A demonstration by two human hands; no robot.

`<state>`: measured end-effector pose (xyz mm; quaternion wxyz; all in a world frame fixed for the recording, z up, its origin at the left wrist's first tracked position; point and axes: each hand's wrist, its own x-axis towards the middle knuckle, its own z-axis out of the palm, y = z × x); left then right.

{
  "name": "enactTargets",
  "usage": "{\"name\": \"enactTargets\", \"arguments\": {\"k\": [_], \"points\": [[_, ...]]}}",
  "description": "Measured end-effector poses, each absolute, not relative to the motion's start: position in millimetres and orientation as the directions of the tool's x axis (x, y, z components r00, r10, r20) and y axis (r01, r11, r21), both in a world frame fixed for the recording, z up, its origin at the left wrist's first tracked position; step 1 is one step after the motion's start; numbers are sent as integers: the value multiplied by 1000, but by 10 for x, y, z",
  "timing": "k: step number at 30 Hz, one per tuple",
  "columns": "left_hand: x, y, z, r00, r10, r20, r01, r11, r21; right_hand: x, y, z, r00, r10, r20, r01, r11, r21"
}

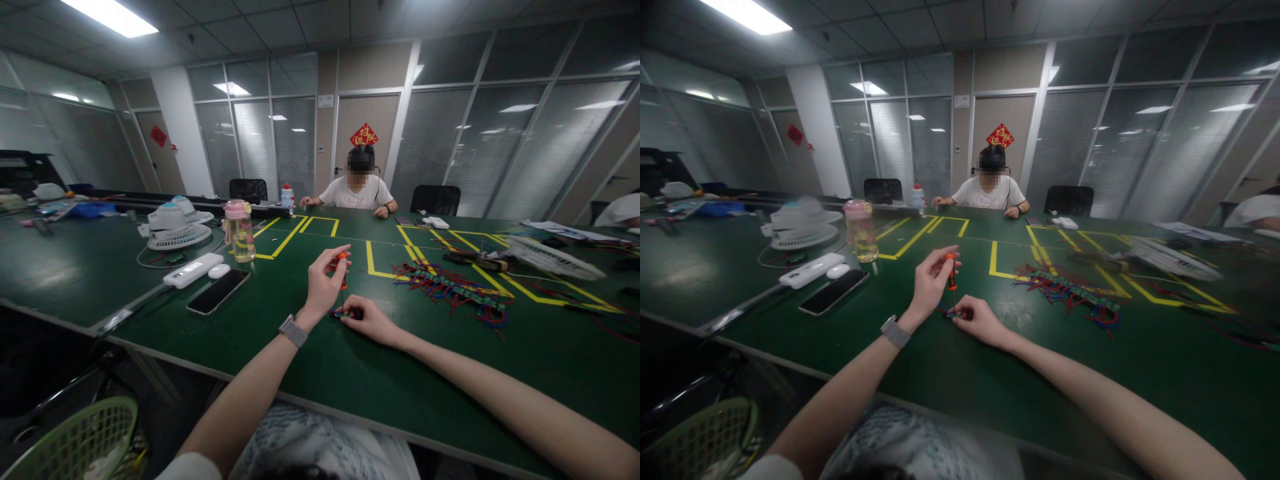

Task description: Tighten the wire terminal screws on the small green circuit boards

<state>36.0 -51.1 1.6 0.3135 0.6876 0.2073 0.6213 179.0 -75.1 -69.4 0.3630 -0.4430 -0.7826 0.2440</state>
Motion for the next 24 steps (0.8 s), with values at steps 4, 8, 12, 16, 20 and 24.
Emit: {"name": "enactTargets", "arguments": {"k": [4,8,12,16,20,24], "points": [[356,-519,17,121,646,753,-8,-758,652,1789,-744,-703,-348,867,357,512,495,-702],[374,-517,3,159,651,742,-53,-745,665,1782,-744,-703,-342,866,365,503,497,-707],[400,-506,-11,212,676,706,-197,-678,708,1776,-753,-687,-341,871,355,504,488,-713],[399,-497,-7,211,692,691,-223,-654,723,1781,-757,-683,-344,872,348,515,485,-707],[391,-499,-2,196,689,698,-185,-673,716,1782,-758,-686,-342,869,358,515,492,-702],[389,-513,2,157,683,713,-130,-702,701,1776,-764,-677,-337,870,360,513,491,-705]]}}
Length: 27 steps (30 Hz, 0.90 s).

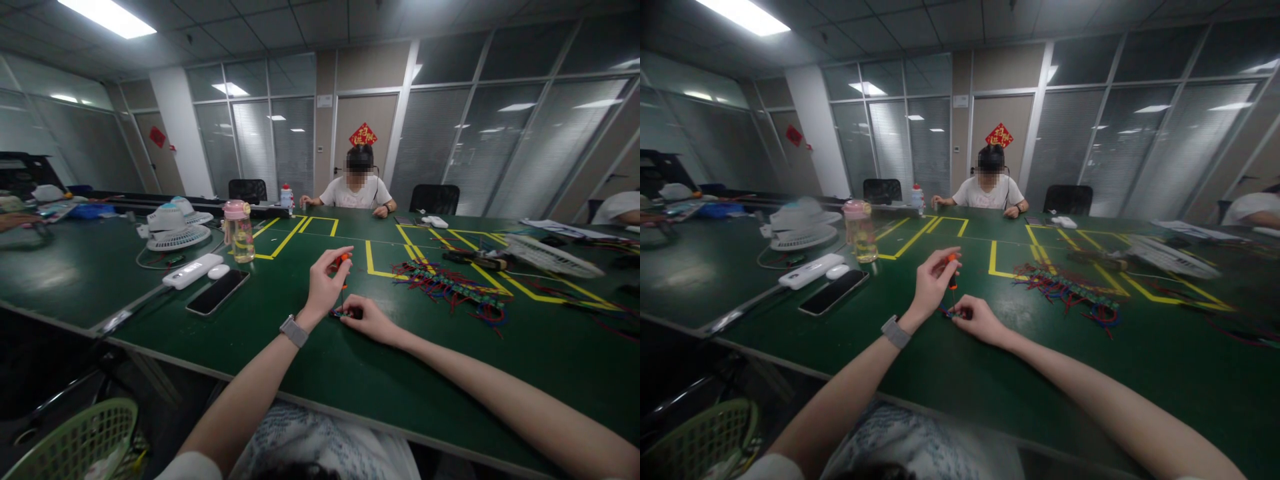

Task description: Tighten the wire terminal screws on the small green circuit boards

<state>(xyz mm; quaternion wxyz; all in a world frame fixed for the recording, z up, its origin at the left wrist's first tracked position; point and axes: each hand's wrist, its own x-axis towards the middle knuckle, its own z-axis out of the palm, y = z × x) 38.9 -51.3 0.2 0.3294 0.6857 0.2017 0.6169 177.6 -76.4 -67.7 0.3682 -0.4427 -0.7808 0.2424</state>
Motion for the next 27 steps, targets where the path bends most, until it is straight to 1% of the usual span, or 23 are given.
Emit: {"name": "enactTargets", "arguments": {"k": [2,8,10,12,16,19,21,25,27], "points": [[385,-519,7,156,683,713,-125,-703,700,1774,-765,-673,-337,869,362,516,492,-701],[392,-496,4,198,685,701,-233,-661,713,1779,-755,-683,-343,870,354,512,489,-707],[398,-487,-3,196,690,697,-233,-658,716,1782,-753,-686,-346,868,356,511,493,-704],[396,-487,-3,173,684,709,-182,-685,706,1784,-753,-688,-348,866,359,508,496,-704],[367,-509,18,112,643,758,-10,-762,648,1785,-753,-691,-342,868,361,508,494,-706],[355,-518,28,93,626,774,42,-779,626,1784,-752,-691,-340,868,361,509,493,-706],[363,-511,24,104,630,769,-2,-773,634,1783,-754,-688,-338,870,358,511,489,-707],[396,-485,1,178,674,717,-196,-690,697,1782,-759,-680,-339,873,351,511,485,-710],[402,-480,-5,174,696,697,-210,-665,717,1784,-761,-678,-340,872,351,508,485,-712]]}}
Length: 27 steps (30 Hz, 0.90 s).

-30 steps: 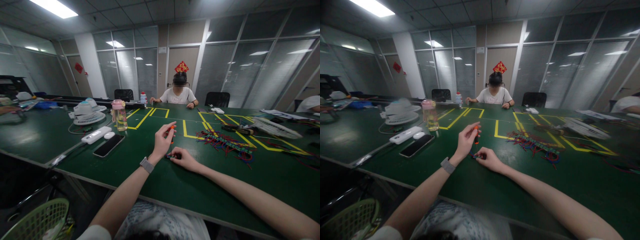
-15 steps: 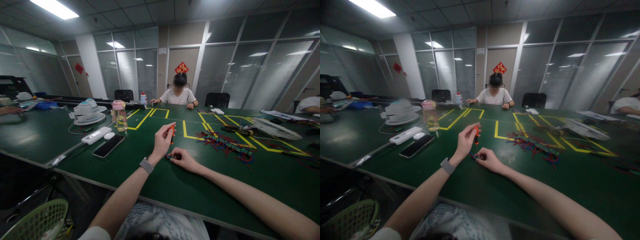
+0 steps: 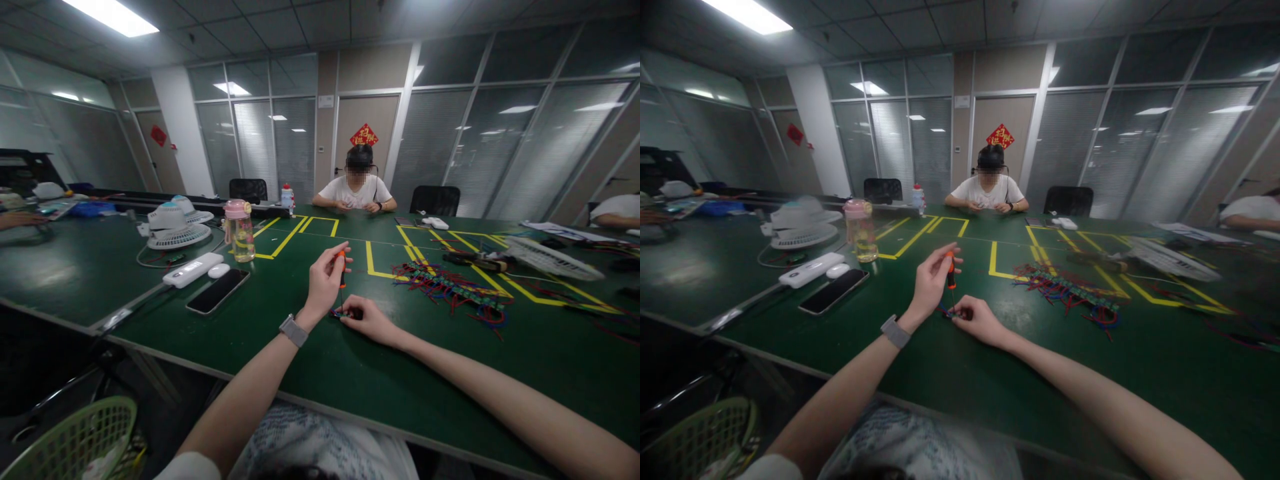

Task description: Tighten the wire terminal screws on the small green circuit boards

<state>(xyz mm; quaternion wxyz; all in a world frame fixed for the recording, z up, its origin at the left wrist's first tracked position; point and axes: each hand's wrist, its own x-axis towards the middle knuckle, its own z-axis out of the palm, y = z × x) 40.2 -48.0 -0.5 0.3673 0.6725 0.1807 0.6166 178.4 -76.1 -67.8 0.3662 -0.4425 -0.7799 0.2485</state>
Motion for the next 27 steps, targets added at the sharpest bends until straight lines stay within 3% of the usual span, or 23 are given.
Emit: {"name": "enactTargets", "arguments": {"k": [7,15,23,27], "points": [[358,-510,31,65,631,773,64,-776,628,1788,-756,-684,-345,870,353,505,489,-711],[396,-472,-11,167,690,704,-177,-682,710,1793,-741,-706,-349,864,364,507,501,-702],[355,-526,29,22,627,779,75,-778,624,1795,-742,-709,-344,868,358,510,493,-704],[371,-480,-3,71,649,758,-51,-756,652,1790,-743,-699,-342,869,358,511,492,-705]]}}
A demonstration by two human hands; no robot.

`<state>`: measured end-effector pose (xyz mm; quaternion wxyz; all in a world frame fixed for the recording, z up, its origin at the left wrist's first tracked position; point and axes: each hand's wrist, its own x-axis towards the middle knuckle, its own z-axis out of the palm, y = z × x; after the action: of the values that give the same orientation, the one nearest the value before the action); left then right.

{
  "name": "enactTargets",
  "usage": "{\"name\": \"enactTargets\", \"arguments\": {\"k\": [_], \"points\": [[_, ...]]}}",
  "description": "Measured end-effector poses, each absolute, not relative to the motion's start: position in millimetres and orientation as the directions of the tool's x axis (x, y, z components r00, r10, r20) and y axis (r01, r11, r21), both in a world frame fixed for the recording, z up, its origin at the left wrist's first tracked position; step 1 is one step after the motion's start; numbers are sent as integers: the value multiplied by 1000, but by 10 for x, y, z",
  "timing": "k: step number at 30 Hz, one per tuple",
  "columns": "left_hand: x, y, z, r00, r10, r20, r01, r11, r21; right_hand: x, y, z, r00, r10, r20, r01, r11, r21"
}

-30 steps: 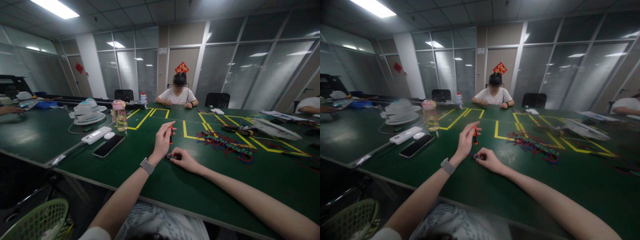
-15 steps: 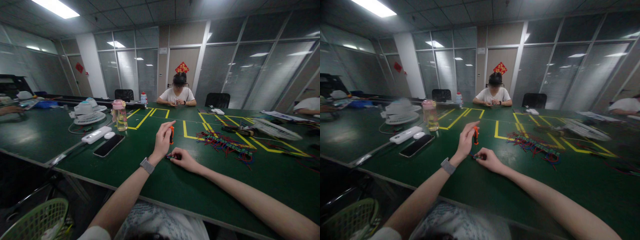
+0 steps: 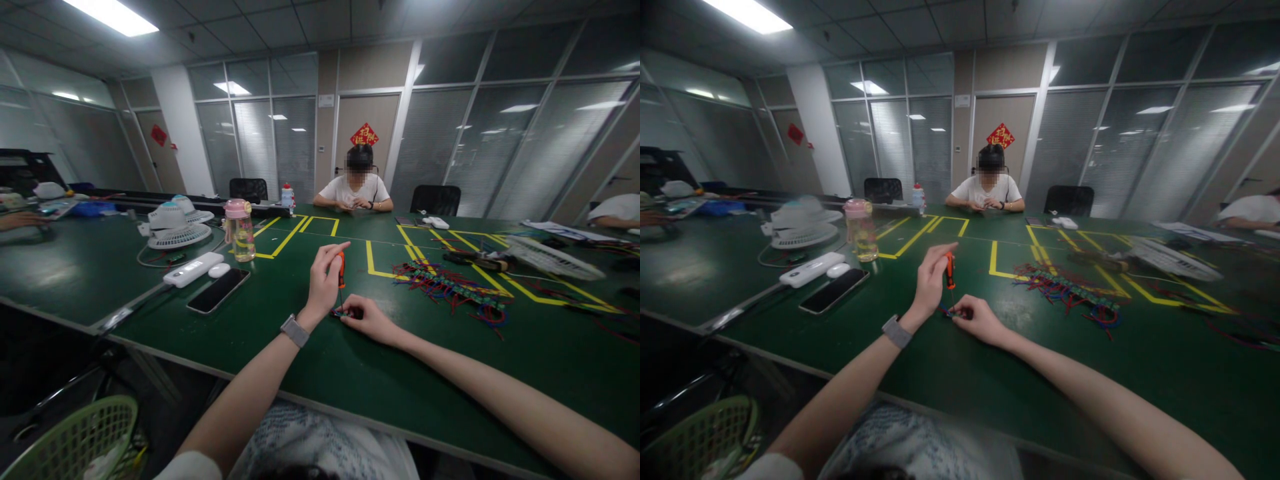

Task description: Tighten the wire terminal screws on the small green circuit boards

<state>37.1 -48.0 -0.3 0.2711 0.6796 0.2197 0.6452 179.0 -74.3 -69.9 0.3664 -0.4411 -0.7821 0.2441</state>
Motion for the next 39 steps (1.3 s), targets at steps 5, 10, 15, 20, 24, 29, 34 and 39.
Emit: {"name": "enactTargets", "arguments": {"k": [5,10,15,20,24,29,34,39], "points": [[417,-454,-42,130,720,681,-221,-648,728,1793,-743,-703,-348,866,359,509,496,-703],[396,-512,6,51,679,732,-36,-731,681,1796,-737,-720,-341,867,362,508,495,-705],[356,-531,36,-2,631,776,98,-772,628,1799,-728,-729,-345,866,363,514,498,-698],[375,-495,-1,76,652,755,-59,-753,656,1798,-731,-723,-348,864,363,514,500,-697],[418,-472,-25,130,691,711,-274,-664,696,1796,-736,-716,-348,864,365,509,501,-700],[437,-471,-35,121,729,674,-314,-616,722,1791,-741,-707,-344,867,360,523,496,-694],[419,-496,-23,114,706,699,-201,-673,712,1785,-750,-693,-339,868,362,520,494,-697],[395,-540,19,83,662,745,-30,-745,666,1787,-749,-698,-339,867,366,514,496,-699]]}}
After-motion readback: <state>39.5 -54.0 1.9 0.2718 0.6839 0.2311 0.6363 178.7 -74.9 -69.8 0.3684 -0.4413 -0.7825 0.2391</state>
